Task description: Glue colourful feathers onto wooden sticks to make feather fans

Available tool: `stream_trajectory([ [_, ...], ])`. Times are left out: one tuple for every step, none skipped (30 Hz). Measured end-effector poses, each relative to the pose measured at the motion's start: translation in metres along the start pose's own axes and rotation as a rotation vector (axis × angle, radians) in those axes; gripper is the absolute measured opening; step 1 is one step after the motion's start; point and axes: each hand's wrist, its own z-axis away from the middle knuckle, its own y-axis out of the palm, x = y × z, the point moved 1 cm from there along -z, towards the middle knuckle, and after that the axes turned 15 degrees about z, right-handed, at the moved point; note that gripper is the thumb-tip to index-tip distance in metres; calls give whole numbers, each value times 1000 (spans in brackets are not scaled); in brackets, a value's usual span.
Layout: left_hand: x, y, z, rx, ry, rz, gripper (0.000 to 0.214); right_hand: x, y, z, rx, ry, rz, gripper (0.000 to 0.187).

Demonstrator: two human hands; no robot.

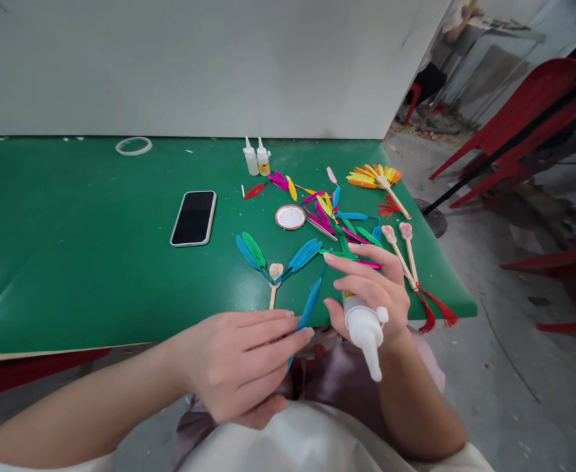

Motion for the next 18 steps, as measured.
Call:
stream_trajectory([
  [0, 0, 0, 2, -3, 1, 22, 0, 0, 0, 3, 2, -3, 22],
  [0, -1, 0, -1, -8, 3, 22, 0, 0, 0, 4, 2, -5, 22],
  [0, -1, 0, -5, -12, 5, 21, 1, 0, -1, -1, 1, -8, 21],
  [0, -1, 0, -8, -18, 7, 21, 1, 0, -1, -6, -1, -11, 21],
  [0, -2, -1, -12, -20, 8, 20, 2, -1, -2, -11, -2, -14, 20],
  [0, -2, -1, -19, -19, 10, 20, 2, -1, -2, -13, -2, -17, 20],
  [1, -2, -1, -27, -16, 12, 19, 3, -1, -3, -12, -1, -21, 20],
  [1, -3, -1, -37, -10, 17, 19, 4, -2, -3, -9, 1, -26, 20],
  [1, -3, -1, -43, -5, 24, 19, 5, -2, -4, -4, 4, -31, 20],
  [1, -3, -2, -52, 2, 32, 18, 5, -3, -4, 0, 6, -38, 21],
  [2, -3, -2, -59, 8, 41, 18, 6, -3, -4, 0, 8, -45, 21],
  [2, -3, -2, -67, 14, 47, 18, 6, -3, -4, -2, 12, -49, 22],
  [2, -3, -1, -72, 17, 49, 18, 5, -3, -4, -4, 16, -48, 22],
  [2, -3, -1, -78, 20, 48, 18, 4, -3, -4, -8, 19, -44, 22],
  [2, -3, -1, -82, 19, 45, 18, 3, -3, -4, -13, 21, -37, 22],
  [3, -2, 0, -85, 16, 43, 18, 2, -3, -4, -20, 19, -30, 21],
  [3, -2, 0, -88, 13, 43, 19, 1, -3, -4, -26, 15, -27, 21],
  [3, -2, 1, -97, 13, 44, 19, 0, -3, -4, -37, 10, -28, 21],
])
